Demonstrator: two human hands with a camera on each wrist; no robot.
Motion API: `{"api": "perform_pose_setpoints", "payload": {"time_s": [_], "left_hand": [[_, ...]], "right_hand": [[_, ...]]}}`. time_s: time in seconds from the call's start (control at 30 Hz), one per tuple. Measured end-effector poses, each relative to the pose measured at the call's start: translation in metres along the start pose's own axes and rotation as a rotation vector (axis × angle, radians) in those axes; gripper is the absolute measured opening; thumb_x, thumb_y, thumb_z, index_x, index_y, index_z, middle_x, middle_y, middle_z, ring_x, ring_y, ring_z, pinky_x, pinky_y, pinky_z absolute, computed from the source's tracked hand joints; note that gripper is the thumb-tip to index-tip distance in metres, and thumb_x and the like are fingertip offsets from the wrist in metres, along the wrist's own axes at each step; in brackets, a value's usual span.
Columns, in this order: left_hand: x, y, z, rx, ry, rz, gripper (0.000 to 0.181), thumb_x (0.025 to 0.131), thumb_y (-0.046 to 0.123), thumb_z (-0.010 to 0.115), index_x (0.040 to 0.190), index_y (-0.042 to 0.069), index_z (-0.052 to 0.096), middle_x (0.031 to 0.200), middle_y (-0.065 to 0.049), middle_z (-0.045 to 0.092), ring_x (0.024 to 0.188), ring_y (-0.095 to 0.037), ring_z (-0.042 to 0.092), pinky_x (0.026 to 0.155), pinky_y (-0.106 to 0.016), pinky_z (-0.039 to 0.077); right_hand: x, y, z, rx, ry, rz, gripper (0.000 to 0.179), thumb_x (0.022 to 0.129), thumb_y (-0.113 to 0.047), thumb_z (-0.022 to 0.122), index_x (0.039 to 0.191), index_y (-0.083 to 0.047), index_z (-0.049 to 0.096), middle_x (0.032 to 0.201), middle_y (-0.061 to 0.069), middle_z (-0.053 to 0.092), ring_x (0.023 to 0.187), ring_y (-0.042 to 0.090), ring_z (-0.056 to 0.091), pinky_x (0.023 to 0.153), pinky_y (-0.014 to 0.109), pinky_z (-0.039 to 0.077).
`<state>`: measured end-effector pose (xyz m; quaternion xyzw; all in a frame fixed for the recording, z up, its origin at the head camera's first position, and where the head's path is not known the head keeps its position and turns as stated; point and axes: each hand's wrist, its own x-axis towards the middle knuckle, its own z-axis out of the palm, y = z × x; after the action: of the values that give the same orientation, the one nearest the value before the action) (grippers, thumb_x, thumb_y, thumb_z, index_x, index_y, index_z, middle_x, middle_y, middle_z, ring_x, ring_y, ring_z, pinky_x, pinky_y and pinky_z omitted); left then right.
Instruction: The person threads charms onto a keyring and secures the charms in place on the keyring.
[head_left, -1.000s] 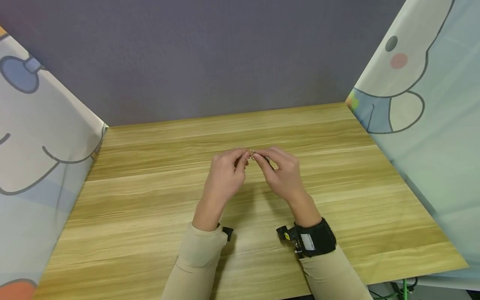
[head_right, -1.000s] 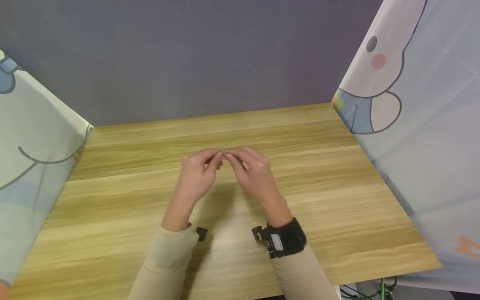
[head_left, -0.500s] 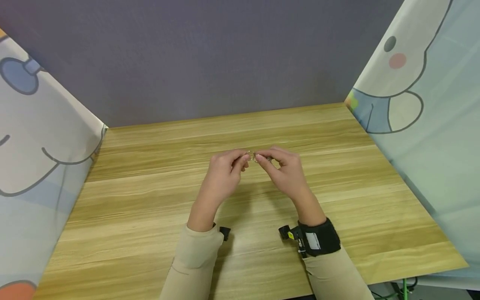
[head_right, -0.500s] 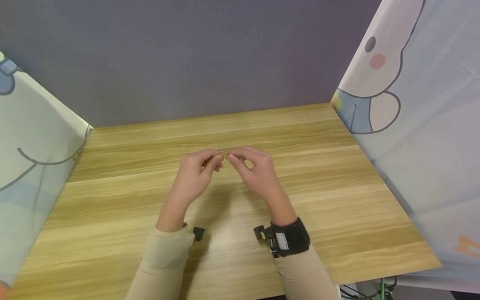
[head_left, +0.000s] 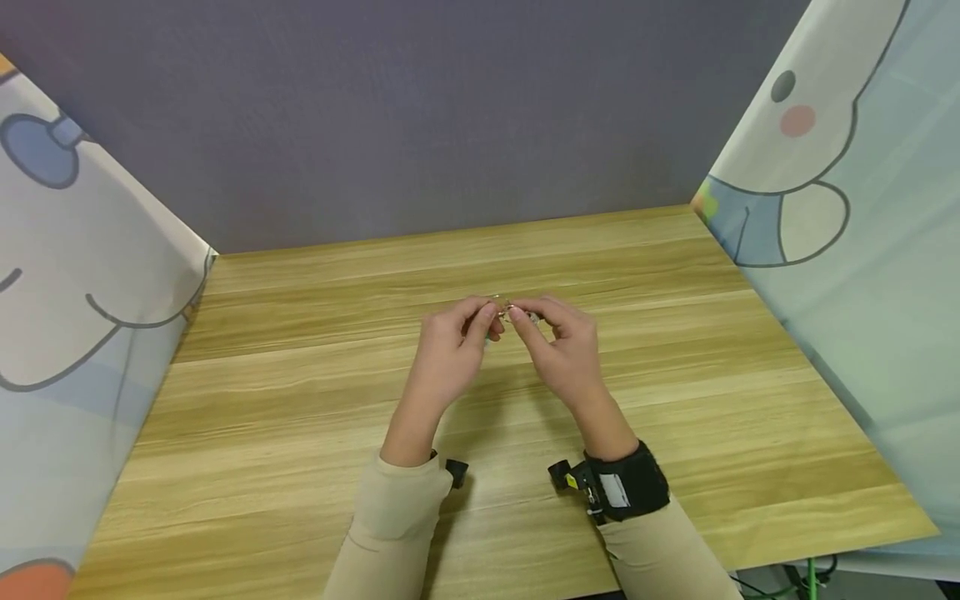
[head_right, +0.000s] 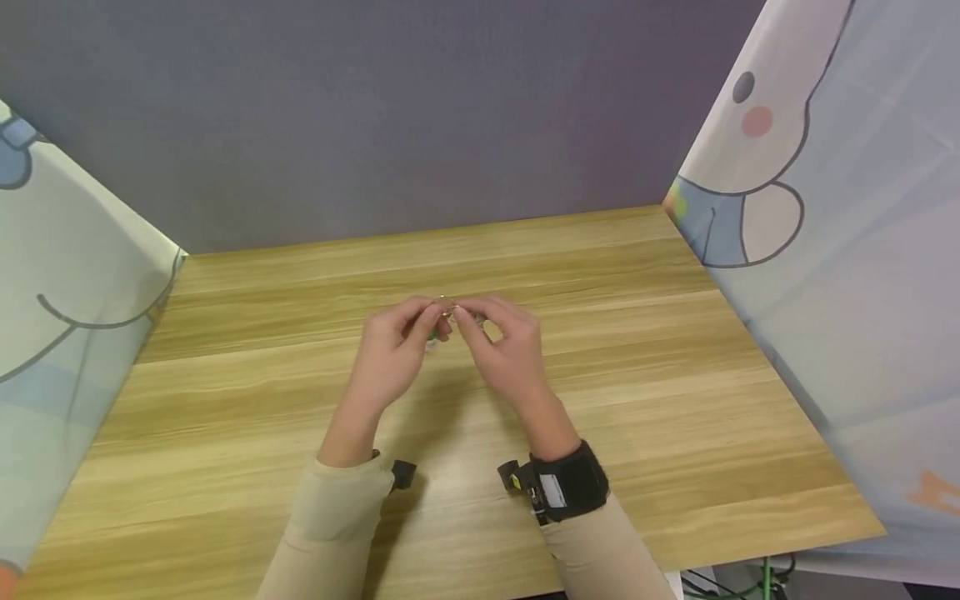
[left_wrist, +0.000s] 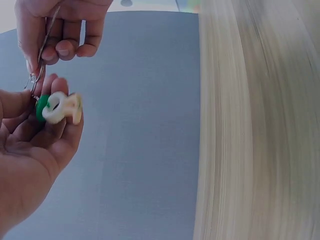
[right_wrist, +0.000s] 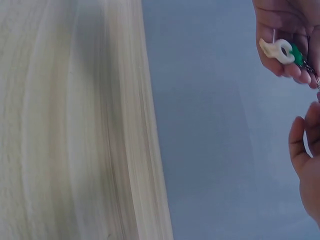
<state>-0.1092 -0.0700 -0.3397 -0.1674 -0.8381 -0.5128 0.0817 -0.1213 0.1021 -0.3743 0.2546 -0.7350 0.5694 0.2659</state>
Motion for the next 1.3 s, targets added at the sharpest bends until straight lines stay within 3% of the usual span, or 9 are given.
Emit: {"api": "perform_pose_setpoints", "payload": {"time_s": [0.23, 0.43, 0.7, 1.13, 1.3], "left_hand": [[0.0, -0.001, -0.001, 0.123, 0.048, 0.115, 0.026, 0.111, 0.014, 0.056, 0.099, 0.0, 0.074, 0.08, -0.01, 0.072, 0.069, -0.018, 0.065, 0.062, -0.026, 0.054], [0.0, -0.003, -0.001, 0.203, 0.058, 0.198, 0.025, 0.11, 0.011, 0.057, 0.096, 0.0, 0.074, 0.076, -0.01, 0.07, 0.062, -0.016, 0.06, 0.057, -0.026, 0.052], [0.0, -0.003, -0.002, 0.264, 0.043, 0.174, 0.025, 0.11, 0.01, 0.057, 0.092, 0.002, 0.072, 0.075, -0.01, 0.069, 0.059, -0.015, 0.057, 0.056, -0.027, 0.051], [-0.002, -0.003, -0.003, 0.275, -0.009, 0.168, 0.027, 0.109, 0.007, 0.056, 0.087, 0.002, 0.071, 0.073, -0.007, 0.066, 0.059, -0.014, 0.053, 0.055, -0.025, 0.047], [-0.002, -0.005, -0.002, 0.276, -0.024, 0.165, 0.027, 0.109, 0.009, 0.057, 0.087, 0.003, 0.07, 0.071, -0.006, 0.063, 0.058, -0.013, 0.05, 0.055, -0.024, 0.045]], "right_hand": [[0.001, -0.001, -0.007, -0.043, -0.085, -0.015, 0.018, 0.095, 0.007, 0.07, 0.109, 0.003, 0.08, 0.102, 0.018, 0.08, 0.094, 0.021, 0.073, 0.089, 0.017, 0.056], [0.002, 0.004, -0.01, -0.11, -0.111, -0.124, 0.018, 0.094, 0.008, 0.071, 0.109, 0.003, 0.079, 0.098, 0.016, 0.079, 0.087, 0.027, 0.073, 0.085, 0.017, 0.057], [0.004, 0.006, -0.011, -0.206, -0.079, -0.236, 0.014, 0.091, 0.01, 0.073, 0.104, 0.006, 0.078, 0.094, 0.016, 0.077, 0.087, 0.029, 0.074, 0.078, 0.032, 0.062], [0.004, 0.008, -0.017, -0.278, -0.104, -0.275, 0.01, 0.098, 0.001, 0.072, 0.105, 0.005, 0.078, 0.094, 0.014, 0.075, 0.087, 0.027, 0.07, 0.076, 0.037, 0.06], [0.003, 0.01, -0.017, -0.268, -0.094, -0.274, 0.011, 0.093, 0.006, 0.075, 0.104, 0.004, 0.079, 0.093, 0.014, 0.076, 0.086, 0.027, 0.07, 0.074, 0.036, 0.06]]}}
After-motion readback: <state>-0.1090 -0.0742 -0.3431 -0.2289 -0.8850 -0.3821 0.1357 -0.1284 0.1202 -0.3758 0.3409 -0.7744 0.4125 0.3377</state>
